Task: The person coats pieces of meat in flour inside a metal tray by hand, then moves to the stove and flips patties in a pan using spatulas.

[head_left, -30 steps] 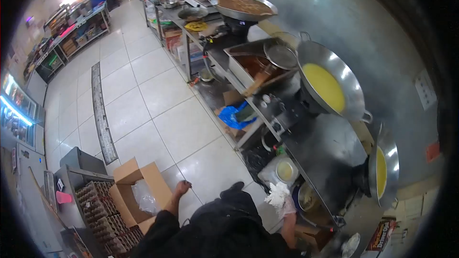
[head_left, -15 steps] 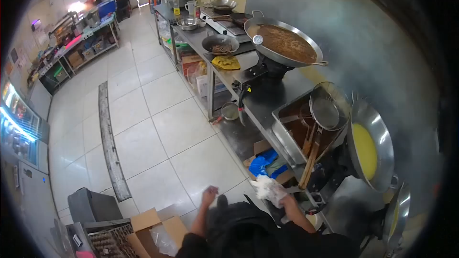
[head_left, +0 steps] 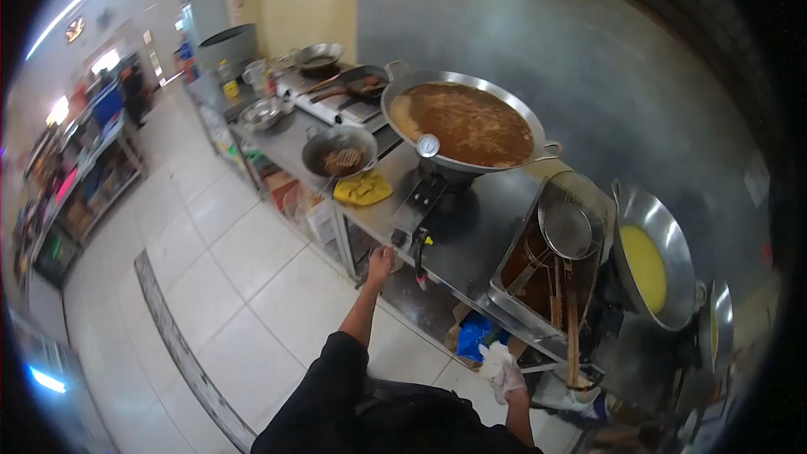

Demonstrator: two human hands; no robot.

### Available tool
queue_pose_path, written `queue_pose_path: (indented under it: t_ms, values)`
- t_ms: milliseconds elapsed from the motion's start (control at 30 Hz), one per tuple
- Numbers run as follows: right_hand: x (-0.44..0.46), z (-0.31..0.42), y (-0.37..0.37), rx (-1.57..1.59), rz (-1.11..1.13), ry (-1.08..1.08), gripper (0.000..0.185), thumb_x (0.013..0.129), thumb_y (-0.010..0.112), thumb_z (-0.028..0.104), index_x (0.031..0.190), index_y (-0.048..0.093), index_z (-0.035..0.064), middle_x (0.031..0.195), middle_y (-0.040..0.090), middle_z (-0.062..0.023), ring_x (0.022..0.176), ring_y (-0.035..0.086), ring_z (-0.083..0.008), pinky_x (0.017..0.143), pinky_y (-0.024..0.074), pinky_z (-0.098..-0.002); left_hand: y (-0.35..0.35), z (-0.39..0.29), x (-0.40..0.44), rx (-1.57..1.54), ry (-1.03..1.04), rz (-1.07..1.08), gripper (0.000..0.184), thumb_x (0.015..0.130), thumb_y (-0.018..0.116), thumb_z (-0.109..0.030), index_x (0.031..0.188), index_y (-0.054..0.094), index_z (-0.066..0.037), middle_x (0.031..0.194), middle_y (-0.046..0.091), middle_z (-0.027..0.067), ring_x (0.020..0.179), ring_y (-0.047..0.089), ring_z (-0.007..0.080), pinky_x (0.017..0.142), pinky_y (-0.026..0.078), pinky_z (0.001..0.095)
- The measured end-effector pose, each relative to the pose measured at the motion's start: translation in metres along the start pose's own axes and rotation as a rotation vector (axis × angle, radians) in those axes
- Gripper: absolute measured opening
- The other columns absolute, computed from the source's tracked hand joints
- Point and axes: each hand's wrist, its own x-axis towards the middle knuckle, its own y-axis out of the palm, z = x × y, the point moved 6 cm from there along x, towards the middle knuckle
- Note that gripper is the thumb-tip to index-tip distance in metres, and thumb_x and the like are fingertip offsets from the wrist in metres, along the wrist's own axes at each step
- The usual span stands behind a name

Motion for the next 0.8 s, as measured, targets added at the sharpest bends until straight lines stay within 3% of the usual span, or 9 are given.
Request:
queue_pose_path:
  t_ms: [67,100,133,200,233,467,667,733,800]
  values:
    - [-0.01,-0.008,0.013,-0.05,0.03,-0.156,0.036,0.082,0.057,0.013,0.117,0.049,0.009,0.094,0.059,-0.0065,0.081,0.061,-0.0192,0.068,0.0516,-0.031,0.013,-0.013,0.037,-0.172,-0.104,0.007,0.046,0.092,0.044,-0.045,0.1,0.056,-0.001,0.086,0.063,0.008,0.062,0.056,0.0129,0.052,0.043,0.0253]
    - [-0.022,-0.019,0.01,0.205,-0.054,-0.089,0.037,0.082,0.057,0.013,0.118,0.049,0.0078,0.097,0.059,-0.007,0.083,0.061,-0.0193,0.069,0.0519,-0.0316,0.017,-0.021,0.037,-0.28,-0.362,0.016,0.037,0.092,0.045,-0.039,0.101,0.054,-0.004,0.083,0.063,0.0073,0.054,0.054,0.0117,0.042,0.039,0.0257]
    - [-0.037,-0.029,0.011,0.462,-0.135,-0.022,0.038,0.082,0.057,0.013,0.118,0.048,0.0066,0.099,0.059,-0.0074,0.085,0.061,-0.0195,0.071,0.0523,-0.0323,0.021,-0.013,0.048,-0.274,-0.37,0.051,0.037,0.092,0.045,-0.039,0.101,0.054,-0.004,0.083,0.063,0.0073,0.054,0.054,0.0117,0.042,0.039,0.0257]
    - [-0.057,-0.037,0.022,0.449,-0.257,-0.051,0.036,0.083,0.055,0.013,0.118,0.048,0.0066,0.1,0.06,-0.0081,0.084,0.061,-0.0191,0.069,0.0527,-0.0323,0.033,0.023,0.073,-0.317,-0.498,0.17,0.027,0.092,0.044,-0.032,0.096,0.053,-0.007,0.074,0.063,0.0049,0.045,0.047,0.009,0.035,0.031,0.0252]
    - [-0.069,-0.033,0.038,0.448,-0.265,-0.069,0.034,0.084,0.054,0.014,0.117,0.048,0.0066,0.1,0.06,-0.0083,0.083,0.062,-0.0188,0.068,0.0528,-0.0318,0.037,0.03,0.076,-0.319,-0.579,0.085,0.022,0.092,0.042,-0.03,0.088,0.052,-0.011,0.062,0.059,0.0036,0.04,0.041,0.0072,0.032,0.028,0.0236]
    - [-0.099,-0.073,0.059,0.486,-0.481,-0.105,0.036,0.086,0.051,0.017,0.12,0.046,0.0061,0.1,0.06,-0.0116,0.08,0.062,-0.0214,0.061,0.0529,-0.0328,0.048,0.042,0.082,-0.896,-0.96,0.047,0.018,0.091,0.039,-0.029,0.082,0.049,-0.016,0.064,0.056,-0.001,0.036,0.031,0.0061,0.031,0.021,0.0208]
    - [-0.148,-0.097,0.058,0.492,-0.619,-0.083,0.035,0.088,0.051,0.024,0.113,0.05,0.0001,0.098,0.061,-0.0124,0.079,0.063,-0.0228,0.065,0.0543,-0.032,0.051,0.038,0.068,-0.935,-1.049,0.142,0.027,0.091,0.04,-0.037,0.076,0.051,-0.017,0.057,0.05,-0.0027,0.035,0.029,0.0078,0.031,0.021,0.0216]
    - [-0.161,-0.084,0.074,0.499,-0.587,-0.142,0.036,0.087,0.05,0.025,0.113,0.05,0.0003,0.099,0.062,-0.0127,0.079,0.063,-0.0238,0.066,0.0545,-0.0339,0.043,0.04,0.054,-0.885,-0.899,0.126,0.032,0.091,0.04,-0.041,0.073,0.052,-0.017,0.053,0.048,-0.0025,0.037,0.034,0.0082,0.032,0.025,0.0232]
    - [-0.171,-0.083,0.077,0.536,-0.592,-0.136,0.037,0.086,0.052,0.022,0.117,0.048,0.0032,0.101,0.06,-0.0132,0.081,0.062,-0.0241,0.065,0.0542,-0.0333,0.035,0.062,0.033,-0.685,-0.669,0.332,0.029,0.092,0.04,-0.043,0.089,0.05,-0.015,0.067,0.059,0.0022,0.037,0.035,0.0052,0.032,0.02,0.0196]
